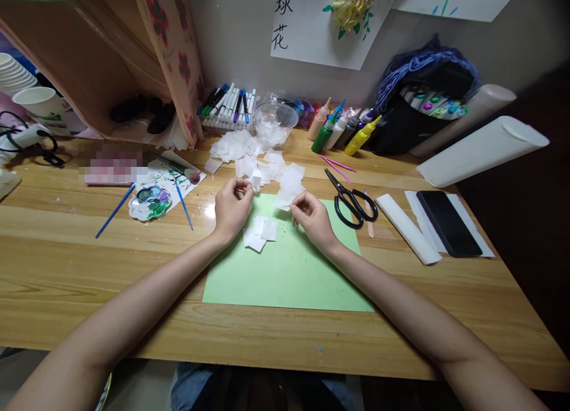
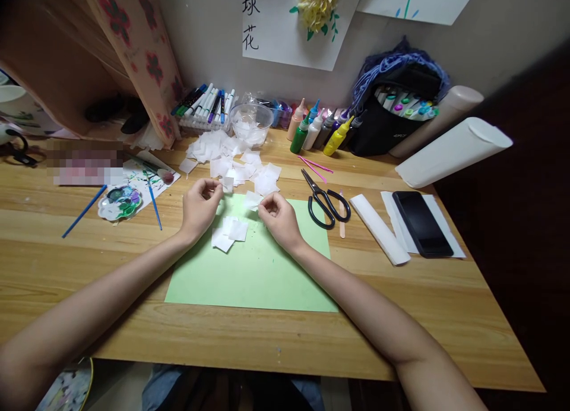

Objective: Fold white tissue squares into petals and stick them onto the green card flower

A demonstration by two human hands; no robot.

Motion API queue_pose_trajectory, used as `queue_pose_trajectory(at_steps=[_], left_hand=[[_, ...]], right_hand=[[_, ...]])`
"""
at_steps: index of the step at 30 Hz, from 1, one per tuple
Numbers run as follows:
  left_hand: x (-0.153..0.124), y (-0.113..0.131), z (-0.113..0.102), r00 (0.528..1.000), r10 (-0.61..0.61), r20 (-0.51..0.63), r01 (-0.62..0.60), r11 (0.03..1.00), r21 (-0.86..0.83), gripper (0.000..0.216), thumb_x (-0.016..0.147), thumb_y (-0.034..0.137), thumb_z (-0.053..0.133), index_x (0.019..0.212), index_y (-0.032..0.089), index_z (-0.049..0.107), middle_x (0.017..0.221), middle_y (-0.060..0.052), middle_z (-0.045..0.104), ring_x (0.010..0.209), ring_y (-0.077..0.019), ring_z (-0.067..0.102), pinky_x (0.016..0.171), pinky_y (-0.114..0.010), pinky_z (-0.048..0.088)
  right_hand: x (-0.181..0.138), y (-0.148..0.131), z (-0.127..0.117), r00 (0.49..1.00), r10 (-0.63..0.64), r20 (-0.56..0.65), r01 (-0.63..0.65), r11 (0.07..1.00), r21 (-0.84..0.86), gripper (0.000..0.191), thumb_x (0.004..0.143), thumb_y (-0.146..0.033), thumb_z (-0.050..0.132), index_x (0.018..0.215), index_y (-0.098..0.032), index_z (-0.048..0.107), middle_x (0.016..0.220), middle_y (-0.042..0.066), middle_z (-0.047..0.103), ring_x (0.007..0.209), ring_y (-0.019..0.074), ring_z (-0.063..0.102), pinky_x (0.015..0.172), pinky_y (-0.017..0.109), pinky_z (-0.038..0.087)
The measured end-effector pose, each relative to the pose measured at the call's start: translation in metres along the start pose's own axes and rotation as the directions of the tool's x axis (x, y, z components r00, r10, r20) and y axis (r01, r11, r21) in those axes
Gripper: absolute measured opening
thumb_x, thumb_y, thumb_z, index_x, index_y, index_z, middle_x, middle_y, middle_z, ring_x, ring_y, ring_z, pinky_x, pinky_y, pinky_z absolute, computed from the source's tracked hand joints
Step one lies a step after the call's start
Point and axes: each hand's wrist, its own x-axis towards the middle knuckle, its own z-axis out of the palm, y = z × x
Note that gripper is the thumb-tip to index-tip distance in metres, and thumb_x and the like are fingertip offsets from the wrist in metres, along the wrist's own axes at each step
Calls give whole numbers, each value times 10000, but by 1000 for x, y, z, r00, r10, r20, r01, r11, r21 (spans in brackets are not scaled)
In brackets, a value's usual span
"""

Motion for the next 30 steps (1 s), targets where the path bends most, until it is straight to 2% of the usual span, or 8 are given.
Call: queue_pose_trajectory(at_steps=[3, 8, 11, 15, 19, 25, 28, 30], left_hand=[[-3, 5, -2, 993, 117, 4, -117, 990, 80, 136, 828, 199, 543, 951, 169, 593, 923, -57, 627, 712, -121, 551, 635, -251, 440], [-15, 18, -4, 882, 352, 315, -402, 909, 111, 121, 851, 252, 539, 943, 178, 565, 930, -52, 607, 828, -164, 552, 758, -305, 441], [-17, 16, -1, 866, 274, 418, -306, 952, 11, 278, 858, 315, 547, 1104, 189, 520, 977, -54, 614, 824, -162, 570, 738, -299, 447], [-12, 10, 2, 834, 188, 519, -58, 965, -256, 342, 868, 303, 541, 1185, 197, 469, 782, 0, 573, 718, -130, 563, 634, -245, 437], [-11, 9, 2, 831, 200, 519, -30, 948, -318, 338, 863, 277, 544, 1177, 180, 468, 763, 8, 546, 722, -120, 547, 647, -236, 432], [-14, 10, 1, 830, 233, 507, -134, 965, -223, 314, 874, 265, 519, 1174, 193, 462, 791, 3, 562, 729, -119, 557, 646, -230, 434], [-16, 12, 0, 883, 289, 371, -279, 957, -81, 221, 842, 258, 556, 1045, 187, 503, 836, -17, 574, 759, -134, 551, 683, -256, 436], [-18, 15, -1, 873, 385, 301, -411, 911, 28, 145, 817, 264, 587, 921, 184, 526, 856, -32, 580, 806, -156, 545, 724, -281, 431]], right_hand=[[0, 0, 0, 1000, 3, 13, -4, 1000, 6, 131, 767, -262, 597, 732, -191, 492, 660, -31, 508, 539, 89, 470, 516, 244, 395], [0, 1, -1, 995, 5, 100, -13, 997, 79, 189, 773, -339, 624, 765, -189, 509, 748, -13, 542, 608, 108, 562, 588, 267, 495], [0, 2, -1, 990, -25, 137, 10, 994, 107, 219, 766, -371, 644, 776, -189, 522, 788, -2, 539, 682, 124, 572, 632, 280, 527], [0, 3, -1, 988, -24, 155, 9, 995, 99, 246, 773, -407, 642, 792, -191, 527, 780, 2, 543, 691, 131, 572, 634, 283, 523], [0, 1, 0, 988, 9, 157, -21, 997, 74, 271, 788, -445, 620, 816, -189, 535, 722, -11, 545, 606, 117, 546, 566, 262, 478], [-1, 0, -1, 987, -4, 159, 3, 1000, 5, 269, 831, -424, 579, 725, -179, 547, 621, -23, 522, 551, 109, 493, 553, 257, 418], [-1, -1, -1, 989, 8, 149, -8, 1000, 2, 265, 827, -416, 586, 725, -173, 567, 603, -23, 529, 538, 113, 499, 557, 264, 414], [-1, -2, -1, 989, 15, 145, -15, 1000, 0, 271, 820, -422, 592, 721, -169, 585, 588, -22, 534, 529, 114, 499, 557, 265, 411]])
